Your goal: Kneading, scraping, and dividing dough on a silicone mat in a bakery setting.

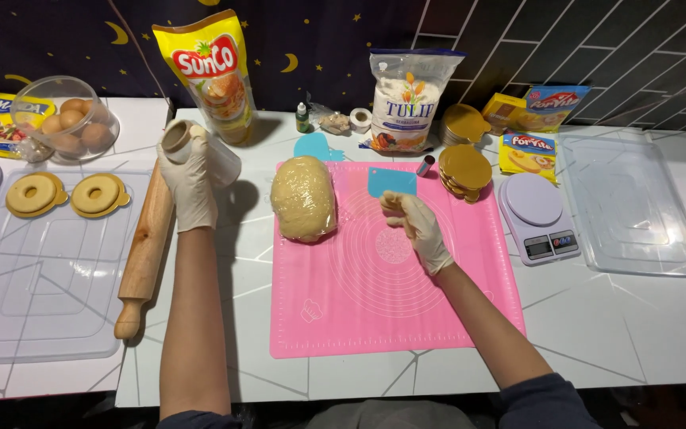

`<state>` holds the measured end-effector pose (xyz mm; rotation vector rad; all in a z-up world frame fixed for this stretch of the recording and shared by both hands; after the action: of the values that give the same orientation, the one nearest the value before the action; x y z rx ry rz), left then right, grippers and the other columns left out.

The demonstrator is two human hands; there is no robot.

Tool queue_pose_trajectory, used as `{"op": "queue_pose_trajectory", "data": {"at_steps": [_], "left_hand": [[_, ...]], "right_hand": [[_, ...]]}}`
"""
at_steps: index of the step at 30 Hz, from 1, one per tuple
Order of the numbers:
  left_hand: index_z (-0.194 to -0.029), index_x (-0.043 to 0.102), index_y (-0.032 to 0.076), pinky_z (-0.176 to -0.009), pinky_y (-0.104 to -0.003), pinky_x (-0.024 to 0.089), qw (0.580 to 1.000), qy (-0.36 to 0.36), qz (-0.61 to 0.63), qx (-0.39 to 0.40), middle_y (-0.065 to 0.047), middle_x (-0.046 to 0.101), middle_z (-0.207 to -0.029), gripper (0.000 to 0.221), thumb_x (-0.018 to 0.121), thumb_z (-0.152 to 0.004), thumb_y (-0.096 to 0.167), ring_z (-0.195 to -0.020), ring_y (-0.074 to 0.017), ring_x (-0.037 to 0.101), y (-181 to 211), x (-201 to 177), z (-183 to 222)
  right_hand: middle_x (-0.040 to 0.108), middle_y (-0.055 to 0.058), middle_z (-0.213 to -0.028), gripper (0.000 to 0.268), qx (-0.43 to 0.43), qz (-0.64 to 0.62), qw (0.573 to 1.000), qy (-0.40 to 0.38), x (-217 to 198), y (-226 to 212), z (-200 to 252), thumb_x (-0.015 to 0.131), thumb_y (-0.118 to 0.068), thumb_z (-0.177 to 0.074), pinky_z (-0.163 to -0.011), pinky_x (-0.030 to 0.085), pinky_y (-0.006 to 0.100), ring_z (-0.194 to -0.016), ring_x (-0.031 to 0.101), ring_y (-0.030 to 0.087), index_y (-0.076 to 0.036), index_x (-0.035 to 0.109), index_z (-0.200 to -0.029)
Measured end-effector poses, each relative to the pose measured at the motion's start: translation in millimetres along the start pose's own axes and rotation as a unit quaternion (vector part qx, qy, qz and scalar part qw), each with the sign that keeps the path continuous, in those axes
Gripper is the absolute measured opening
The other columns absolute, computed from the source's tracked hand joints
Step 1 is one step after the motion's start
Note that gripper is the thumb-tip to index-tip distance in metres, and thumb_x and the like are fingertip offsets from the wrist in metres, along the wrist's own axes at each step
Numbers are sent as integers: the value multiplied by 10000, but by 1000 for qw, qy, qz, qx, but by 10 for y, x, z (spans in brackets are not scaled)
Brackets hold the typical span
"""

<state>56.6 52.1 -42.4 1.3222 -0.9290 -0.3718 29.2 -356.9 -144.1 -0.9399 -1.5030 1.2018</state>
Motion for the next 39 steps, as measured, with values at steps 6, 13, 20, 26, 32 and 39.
{"op": "queue_pose_trajectory", "data": {"at_steps": [6, 13, 20, 26, 32, 39], "left_hand": [[-1391, 516, 99, -1184, -367, 373, 968, 12, -140, 207, -172, 548, -1430, 852, 1067, -744, 164, -1373, -278, 509, -228, 101, -107], [-1548, 300, 108, -1262, -403, 296, 968, -19, -178, 175, -228, 360, -1563, 1101, 1067, -758, 111, -1485, -354, 348, -386, 60, -118], [-1399, 643, 133, -983, -523, 483, 724, 170, -536, 400, -224, 604, -1261, 595, 821, -906, 416, -1185, -424, 598, -96, -436, 273], [-1596, 302, 14, -1123, -752, -3, 656, 104, -748, -12, -408, 283, -1560, 958, 617, -897, 587, -1487, -532, 185, 43, -696, 896], [-1347, 616, 79, -841, -524, 401, 602, 123, -765, 196, -136, 609, -1079, 792, 772, -784, 614, -987, -339, 569, -36, -921, 1002], [-1241, 673, 32, -673, -516, 526, 695, 6, -718, -11, -176, 687, -966, 841, 709, -788, 740, -895, -396, 712, -161, -1022, 907]], "right_hand": [[718, 153, -1246, 459, -27, 18, 999, 28, -24, -76, 162, 430, -321, -1081, -927, 555, 333, -1164, 683, 228, -8, 613, -1362], [710, 191, -1251, 428, -41, 17, 999, 15, -99, 120, 129, 437, -267, -1067, -897, 569, 326, -1163, 684, 254, 17, 616, -1333], [707, 177, -1258, 429, -40, -10, 999, 13, -86, 81, 151, 424, -301, -1080, -865, 581, 300, -1138, 698, 236, 2, 612, -1317], [709, 151, -1244, 395, -33, -4, 999, 30, -47, 87, 156, 432, -292, -1083, -856, 573, 304, -1117, 694, 221, -8, 628, -1277], [723, 167, -1219, 417, -31, 30, 999, 31, -30, 24, 183, 428, -300, -1076, -875, 579, 327, -1104, 701, 223, -8, 646, -1280], [734, 154, -1205, 390, -25, 17, 999, 38, -19, 27, 170, 461, -288, -1070, -870, 578, 298, -1065, 712, 195, -25, 659, -1278]]}}
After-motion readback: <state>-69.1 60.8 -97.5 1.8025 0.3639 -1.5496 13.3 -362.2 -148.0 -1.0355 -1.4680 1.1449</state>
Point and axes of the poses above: each hand's wrist, its own z-axis away from the middle knuckle, its own x-axis out of the palm, y = z × x, the point moved 2 cm from there along -z, towards the middle knuckle
